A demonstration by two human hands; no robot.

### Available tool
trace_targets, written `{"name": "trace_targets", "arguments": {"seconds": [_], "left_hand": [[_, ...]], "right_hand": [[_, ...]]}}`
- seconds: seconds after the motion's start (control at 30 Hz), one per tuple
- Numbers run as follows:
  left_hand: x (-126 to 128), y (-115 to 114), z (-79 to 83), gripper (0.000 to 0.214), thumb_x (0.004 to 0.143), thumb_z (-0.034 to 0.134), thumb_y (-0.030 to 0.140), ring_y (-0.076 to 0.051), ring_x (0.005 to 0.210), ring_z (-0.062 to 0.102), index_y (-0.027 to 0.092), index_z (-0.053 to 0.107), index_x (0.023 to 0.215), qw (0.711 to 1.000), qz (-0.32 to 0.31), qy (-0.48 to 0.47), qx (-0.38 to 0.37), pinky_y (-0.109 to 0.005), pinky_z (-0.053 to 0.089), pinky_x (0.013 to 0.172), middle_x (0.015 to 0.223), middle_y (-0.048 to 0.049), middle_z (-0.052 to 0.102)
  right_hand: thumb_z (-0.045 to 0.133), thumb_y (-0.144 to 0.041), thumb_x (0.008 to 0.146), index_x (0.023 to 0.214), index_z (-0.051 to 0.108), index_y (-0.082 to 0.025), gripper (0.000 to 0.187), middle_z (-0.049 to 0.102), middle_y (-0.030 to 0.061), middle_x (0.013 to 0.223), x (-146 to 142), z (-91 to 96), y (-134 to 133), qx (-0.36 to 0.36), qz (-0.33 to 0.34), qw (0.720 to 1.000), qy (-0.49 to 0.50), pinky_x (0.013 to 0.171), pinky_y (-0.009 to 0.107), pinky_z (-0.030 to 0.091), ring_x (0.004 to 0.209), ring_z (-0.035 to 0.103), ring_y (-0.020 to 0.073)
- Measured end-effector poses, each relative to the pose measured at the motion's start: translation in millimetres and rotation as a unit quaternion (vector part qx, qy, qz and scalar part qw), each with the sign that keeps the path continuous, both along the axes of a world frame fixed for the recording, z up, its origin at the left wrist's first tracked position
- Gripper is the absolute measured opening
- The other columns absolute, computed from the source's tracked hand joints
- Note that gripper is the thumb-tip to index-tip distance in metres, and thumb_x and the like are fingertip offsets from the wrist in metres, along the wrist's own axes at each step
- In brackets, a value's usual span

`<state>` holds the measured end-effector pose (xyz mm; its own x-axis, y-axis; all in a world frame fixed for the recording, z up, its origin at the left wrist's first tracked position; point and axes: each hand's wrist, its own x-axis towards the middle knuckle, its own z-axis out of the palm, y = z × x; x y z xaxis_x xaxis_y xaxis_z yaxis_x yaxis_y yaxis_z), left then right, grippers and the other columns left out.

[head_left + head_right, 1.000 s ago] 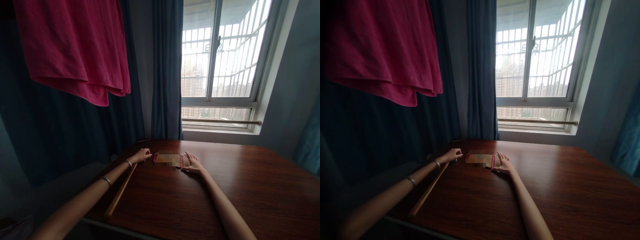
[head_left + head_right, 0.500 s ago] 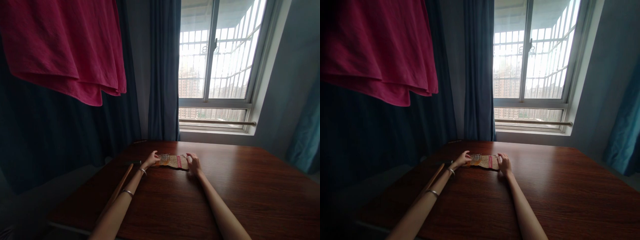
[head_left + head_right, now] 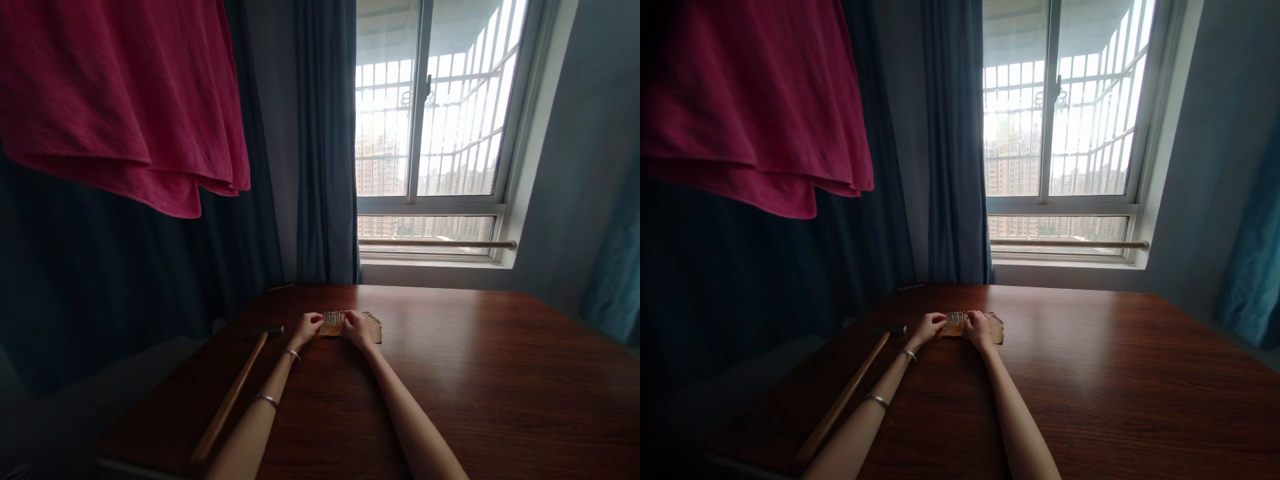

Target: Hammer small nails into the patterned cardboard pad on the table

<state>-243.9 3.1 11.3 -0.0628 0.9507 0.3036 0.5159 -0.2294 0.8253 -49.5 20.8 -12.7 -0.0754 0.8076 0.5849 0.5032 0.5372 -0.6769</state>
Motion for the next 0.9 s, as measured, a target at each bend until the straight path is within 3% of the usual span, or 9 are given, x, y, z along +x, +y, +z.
{"name": "trace_targets", "arguments": {"seconds": [0.27,0.67,0.77,0.9], "left_hand": [[2,6,-12.1,0.021,0.069,0.060,0.027,-0.022,0.080,0.065,0.011,0.070,0.080,0.999,0.014,0.007,0.031,-0.032,0.050,0.076,0.084,-0.0097,0.071],[9,-4,-5.4,0.017,0.072,0.063,0.027,-0.022,0.082,0.064,0.014,0.071,0.080,0.996,0.065,0.058,0.031,-0.033,0.050,0.080,0.085,-0.0091,0.070],[6,-1,-8.2,0.018,0.072,0.064,0.028,-0.022,0.083,0.065,0.014,0.071,0.081,0.996,0.077,0.037,0.037,-0.033,0.051,0.079,0.086,-0.0094,0.070],[3,3,-11.5,0.026,0.077,0.060,0.030,-0.019,0.067,0.066,0.011,0.069,0.092,0.994,0.096,-0.046,-0.009,-0.029,0.053,0.063,0.083,-0.0107,0.071]], "right_hand": [[0.050,-0.022,0.082,0.091,0.068,-0.020,0.020,0.065,0.0064,0.095,3,1.5,-7,-0.012,0.008,0.999,-0.052,0.082,0.026,0.043,0.089,0.059,0.0177],[0.048,-0.023,0.086,0.083,0.068,-0.021,0.020,0.061,0.0071,0.088,-3,8.4,-17,-0.031,-0.036,0.994,-0.094,0.078,0.026,0.039,0.088,0.054,0.0187],[0.049,-0.025,0.085,0.084,0.068,-0.021,0.019,0.060,0.0071,0.087,-4,9.6,-18,-0.040,-0.045,0.993,-0.103,0.076,0.026,0.038,0.085,0.053,0.0187],[0.051,-0.028,0.085,0.086,0.068,-0.022,0.018,0.060,0.0075,0.086,-7,10.4,-16,-0.055,-0.054,0.991,-0.107,0.074,0.026,0.038,0.084,0.052,0.0198]]}}
